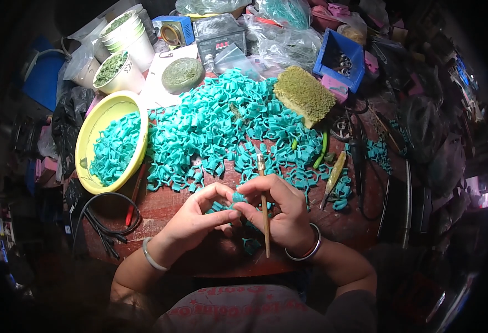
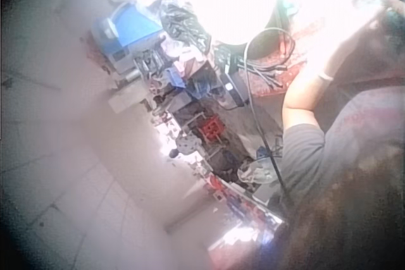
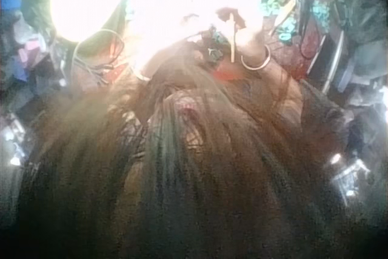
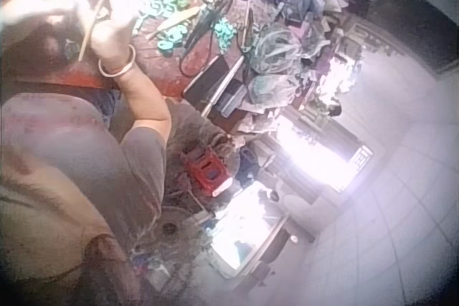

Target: The person joins small blue wax components using a heated tool. They pick up a piece from a pile on the table, apply the tip of the tool to join or smooth sections, and handle the pieces by hand.

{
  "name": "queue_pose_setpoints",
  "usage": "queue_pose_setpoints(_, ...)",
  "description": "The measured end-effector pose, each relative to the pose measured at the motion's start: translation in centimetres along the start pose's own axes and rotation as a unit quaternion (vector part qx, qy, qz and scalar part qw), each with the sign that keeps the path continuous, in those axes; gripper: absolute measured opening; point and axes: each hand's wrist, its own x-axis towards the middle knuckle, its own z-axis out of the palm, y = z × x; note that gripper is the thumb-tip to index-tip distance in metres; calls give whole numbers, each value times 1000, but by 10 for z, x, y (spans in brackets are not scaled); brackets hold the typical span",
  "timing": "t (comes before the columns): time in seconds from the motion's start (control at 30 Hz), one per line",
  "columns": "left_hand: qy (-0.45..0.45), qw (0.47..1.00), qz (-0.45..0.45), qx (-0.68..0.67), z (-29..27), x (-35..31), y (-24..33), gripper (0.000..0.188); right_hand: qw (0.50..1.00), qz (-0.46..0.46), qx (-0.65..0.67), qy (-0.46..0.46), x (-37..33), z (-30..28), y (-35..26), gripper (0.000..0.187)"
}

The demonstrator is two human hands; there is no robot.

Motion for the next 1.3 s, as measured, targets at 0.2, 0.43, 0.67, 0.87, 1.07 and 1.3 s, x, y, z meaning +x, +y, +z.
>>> queue_pose_setpoints(0.2,33,999,-1,-25,1,-1,6,19,992,77,104,1,2,-5,-5,22)
queue_pose_setpoints(0.43,16,1000,-3,7,-1,-3,7,18,994,61,80,-51,8,-13,-5,27)
queue_pose_setpoints(0.67,-8,999,-18,31,-4,-1,4,19,993,-11,18,-115,8,-17,-5,34)
queue_pose_setpoints(0.87,-9,999,-19,47,-3,-1,7,21,994,15,16,-111,7,-17,-5,33)
queue_pose_setpoints(1.07,-17,999,-11,33,-2,0,4,25,994,12,5,-111,9,-18,-6,31)
queue_pose_setpoints(1.3,-21,999,9,42,-3,1,1,27,994,12,6,-112,10,-17,-7,31)
